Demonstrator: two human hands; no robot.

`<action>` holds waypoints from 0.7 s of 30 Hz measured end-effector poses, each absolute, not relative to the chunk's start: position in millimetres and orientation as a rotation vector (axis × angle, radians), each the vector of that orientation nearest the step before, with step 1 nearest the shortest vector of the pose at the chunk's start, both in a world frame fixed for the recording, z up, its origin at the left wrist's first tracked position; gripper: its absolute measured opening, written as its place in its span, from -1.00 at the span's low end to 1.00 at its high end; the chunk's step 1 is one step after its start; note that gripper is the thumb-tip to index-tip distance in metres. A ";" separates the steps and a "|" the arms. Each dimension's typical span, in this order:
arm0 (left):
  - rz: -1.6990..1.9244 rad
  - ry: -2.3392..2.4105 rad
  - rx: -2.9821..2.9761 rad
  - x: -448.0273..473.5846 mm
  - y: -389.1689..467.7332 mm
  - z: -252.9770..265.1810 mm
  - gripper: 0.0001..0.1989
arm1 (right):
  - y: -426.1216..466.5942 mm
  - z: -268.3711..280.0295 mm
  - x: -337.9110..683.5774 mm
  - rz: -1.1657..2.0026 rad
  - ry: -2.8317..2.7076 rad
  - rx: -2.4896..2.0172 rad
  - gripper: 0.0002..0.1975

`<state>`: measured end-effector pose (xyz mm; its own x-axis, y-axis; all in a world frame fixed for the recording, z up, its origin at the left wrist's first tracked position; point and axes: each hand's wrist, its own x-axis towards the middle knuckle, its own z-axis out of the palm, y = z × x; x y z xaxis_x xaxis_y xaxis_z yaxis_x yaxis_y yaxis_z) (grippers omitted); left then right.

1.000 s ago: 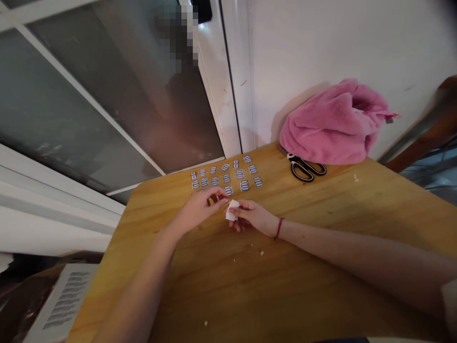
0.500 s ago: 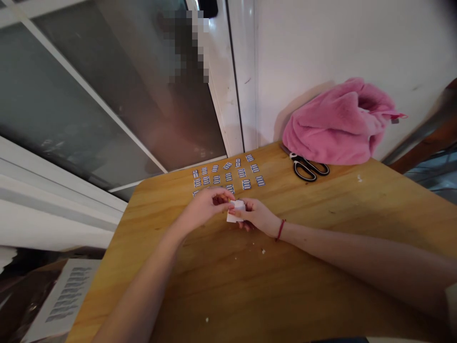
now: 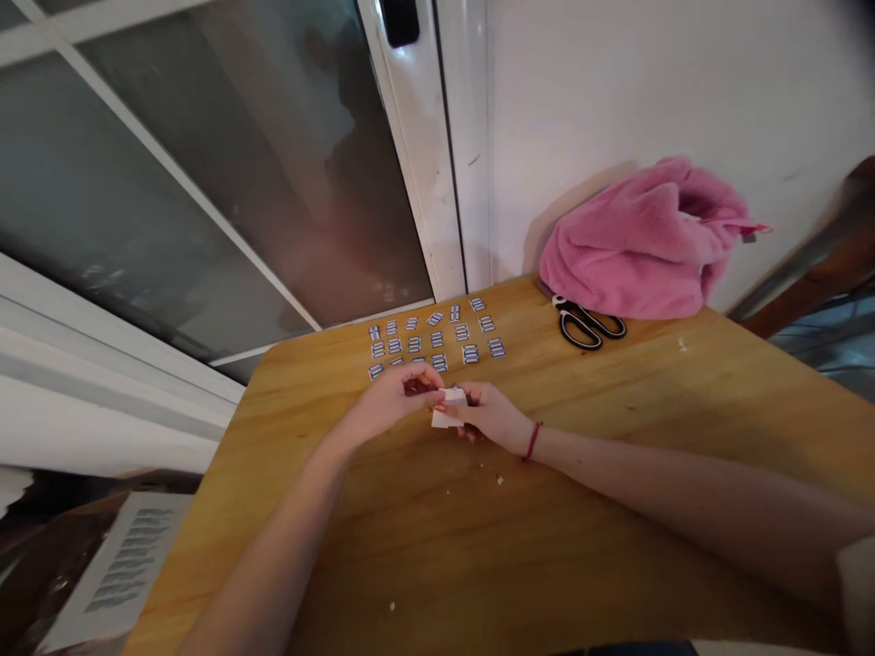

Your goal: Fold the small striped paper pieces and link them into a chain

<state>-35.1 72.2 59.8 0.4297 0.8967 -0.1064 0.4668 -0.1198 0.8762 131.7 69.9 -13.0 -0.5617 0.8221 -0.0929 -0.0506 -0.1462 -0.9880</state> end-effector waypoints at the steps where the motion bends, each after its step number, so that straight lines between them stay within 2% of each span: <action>1: 0.612 1.189 1.725 -35.1 68.6 56.6 -0.89 | 69.3 -12.9 131.6 1.769 -1.511 -0.891 -0.64; 8: 0.952 1.279 1.495 -40.2 28.0 23.7 -0.80 | 61.3 -12.3 129.1 1.573 -1.760 -0.910 -0.66; 13: 1.068 1.384 1.441 -48.8 11.6 22.4 -0.78 | 57.3 -9.5 127.4 1.539 -1.769 -0.948 -0.63; 18: 1.497 1.467 1.338 -74.6 13.0 28.6 -0.72 | 59.6 -7.9 127.7 1.507 -1.739 -0.904 -0.63; 21: 1.397 1.690 1.558 -94.6 19.0 23.3 -0.75 | 61.5 -9.0 128.2 1.555 -1.735 -0.905 -0.63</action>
